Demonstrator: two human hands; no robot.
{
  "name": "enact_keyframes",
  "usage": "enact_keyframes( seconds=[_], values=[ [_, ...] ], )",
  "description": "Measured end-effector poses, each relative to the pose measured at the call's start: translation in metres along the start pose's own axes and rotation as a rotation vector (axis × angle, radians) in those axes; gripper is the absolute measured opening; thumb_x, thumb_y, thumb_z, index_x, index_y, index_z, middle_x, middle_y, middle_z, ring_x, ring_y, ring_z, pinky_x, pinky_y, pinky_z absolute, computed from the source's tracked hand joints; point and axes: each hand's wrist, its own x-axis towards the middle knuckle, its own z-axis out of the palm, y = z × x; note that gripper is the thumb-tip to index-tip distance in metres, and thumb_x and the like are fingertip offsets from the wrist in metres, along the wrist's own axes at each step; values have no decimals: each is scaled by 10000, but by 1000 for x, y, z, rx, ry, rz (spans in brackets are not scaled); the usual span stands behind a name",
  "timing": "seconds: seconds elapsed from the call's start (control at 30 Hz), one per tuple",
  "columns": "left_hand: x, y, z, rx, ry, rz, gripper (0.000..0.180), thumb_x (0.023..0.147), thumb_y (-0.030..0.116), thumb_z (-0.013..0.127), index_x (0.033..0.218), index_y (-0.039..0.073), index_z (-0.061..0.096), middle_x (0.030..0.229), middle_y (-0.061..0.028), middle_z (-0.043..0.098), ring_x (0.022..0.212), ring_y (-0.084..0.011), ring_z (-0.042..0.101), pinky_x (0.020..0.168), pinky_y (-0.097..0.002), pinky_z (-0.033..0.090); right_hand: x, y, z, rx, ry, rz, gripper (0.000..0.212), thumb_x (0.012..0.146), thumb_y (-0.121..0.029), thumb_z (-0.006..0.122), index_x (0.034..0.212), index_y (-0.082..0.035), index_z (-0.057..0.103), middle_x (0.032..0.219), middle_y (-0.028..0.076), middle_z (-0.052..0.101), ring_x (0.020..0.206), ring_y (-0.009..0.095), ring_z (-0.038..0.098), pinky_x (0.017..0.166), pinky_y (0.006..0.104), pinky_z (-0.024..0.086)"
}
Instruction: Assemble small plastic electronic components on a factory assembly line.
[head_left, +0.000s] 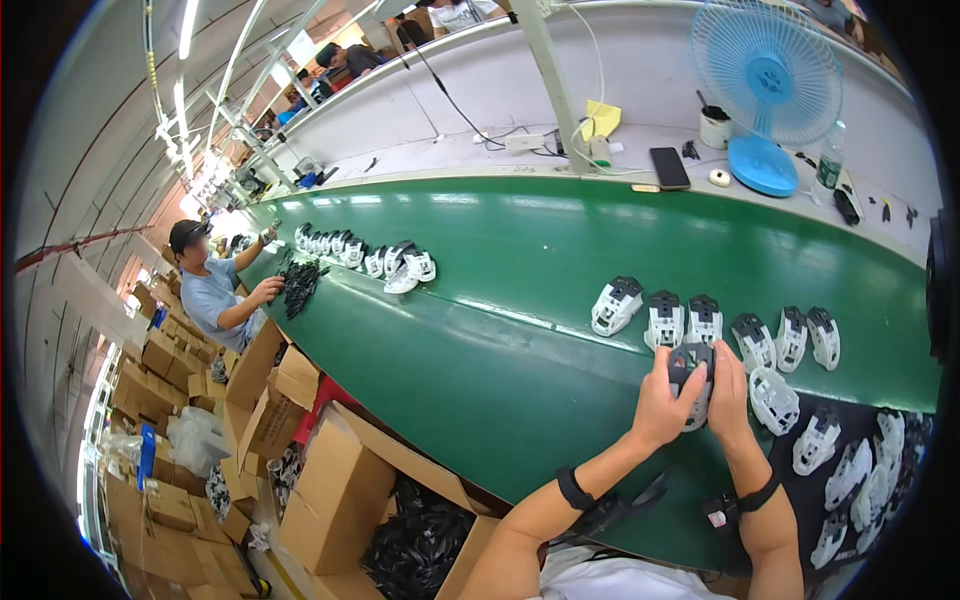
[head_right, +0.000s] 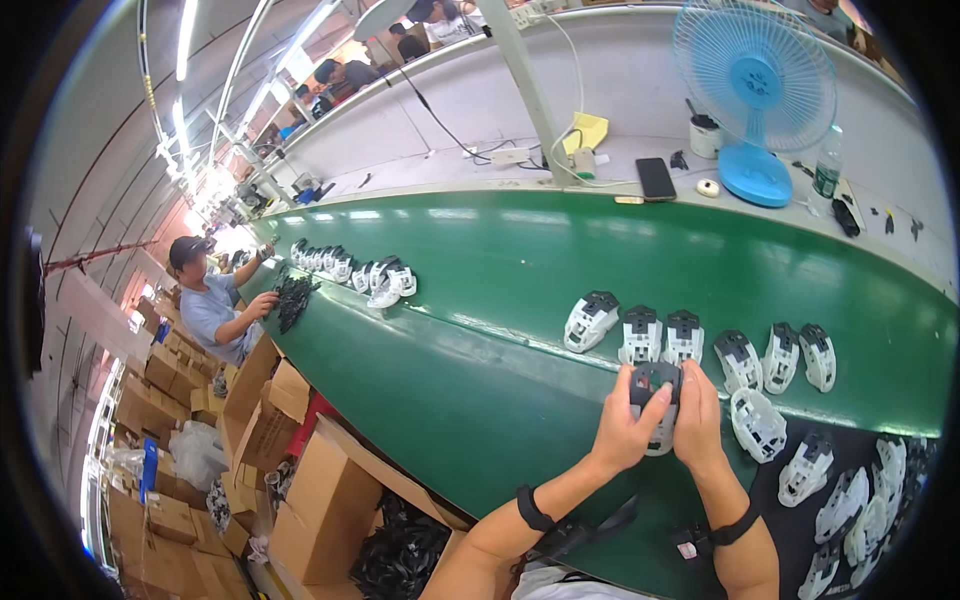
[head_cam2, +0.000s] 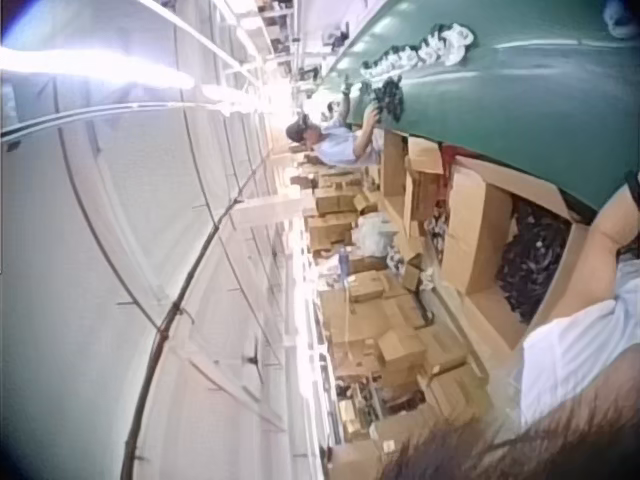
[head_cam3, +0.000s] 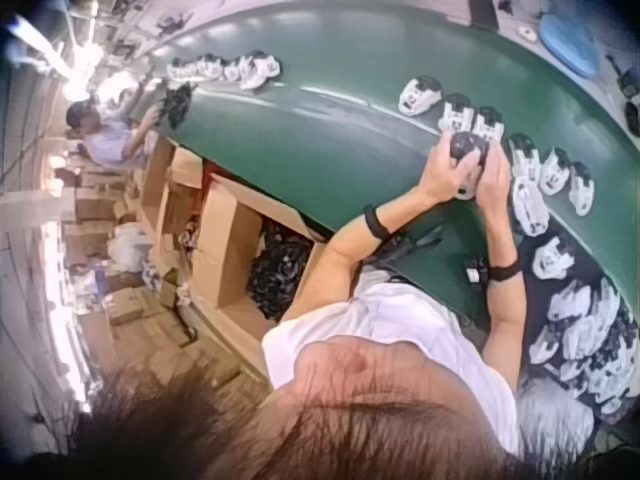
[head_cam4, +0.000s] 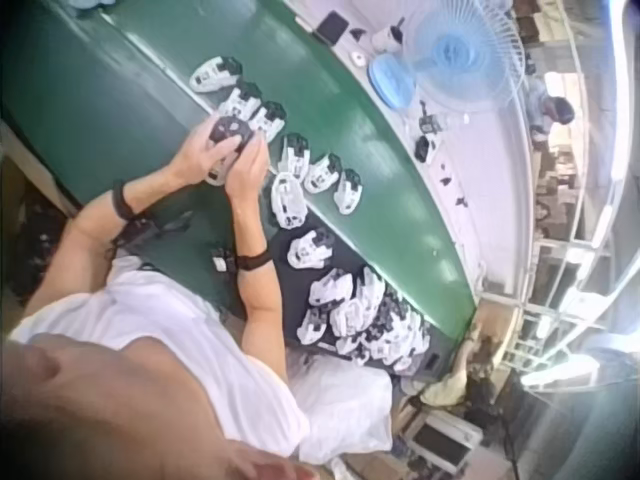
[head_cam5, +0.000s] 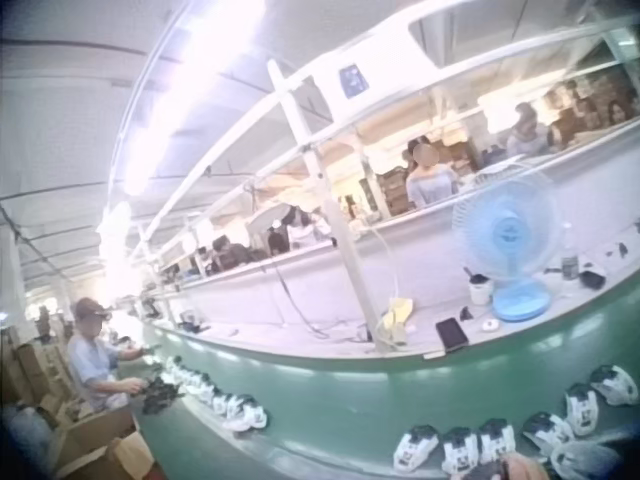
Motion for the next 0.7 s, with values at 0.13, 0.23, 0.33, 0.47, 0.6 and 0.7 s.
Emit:
enact_keyframes(
  seconds=[0.13, 0.23, 0.33, 0.47, 0.6, 0.7],
  values=[
    [-4, 8, 0, -17, -23, 30, 292, 860, 207, 599, 978, -21, 460, 725, -118, 608, 649, -137, 574, 589, -303, 460, -2, -1, -1, 114, -30, -21, 318, 923, -233, 290, 726, -22, 423, 659, 54, 437, 598, 158, 391, 566, 310, 340],
    [-1, 12, 0, -42, -41, 62, 304, 852, 209, 605, 942, -9, 414, 709, -166, 618, 661, -279, 656, 569, -342, 477, 1, 3, 0, 268, -139, 39, 326, 927, -238, 300, 729, -13, 429, 664, 35, 447, 601, 152, 398, 565, 302, 340],
    [-2, 20, -4, 58, -62, 144, 275, 840, 186, 618, 932, -5, 442, 690, -135, 616, 618, -213, 637, 547, -312, 465, -15, 13, 24, -216, 487, -382, 339, 941, -237, 304, 742, 3, 439, 672, 44, 448, 616, 133, 404, 557, 284, 330],
    [-9, 3, 7, -53, 116, 135, 267, 830, 191, 642, 904, -2, 474, 701, -97, 606, 625, -122, 585, 555, -272, 451, -13, -12, 10, 221, 107, -37, 313, 948, -191, 301, 744, 0, 440, 709, 64, 449, 660, 128, 402, 574, 306, 316],
    [-8, -6, 18, -312, 98, -51, 239, 846, 179, 626, 954, -1, 512, 818, -25, 591, 734, -64, 513, 655, -221, 437, -15, 5, 9, 232, 196, 18, 316, 951, -215, 337, 806, 14, 499, 785, 64, 492, 720, 130, 451, 638, 282, 363],
    [-2, -15, 10, -268, 77, -95, 244, 849, 194, 625, 945, 7, 502, 814, -28, 584, 731, -72, 515, 655, -234, 440, -11, 7, 11, 406, 272, 285, 309, 949, -227, 383, 953, 32, 550, 929, 69, 533, 841, 138, 506, 757, 261, 402]
  ],
)
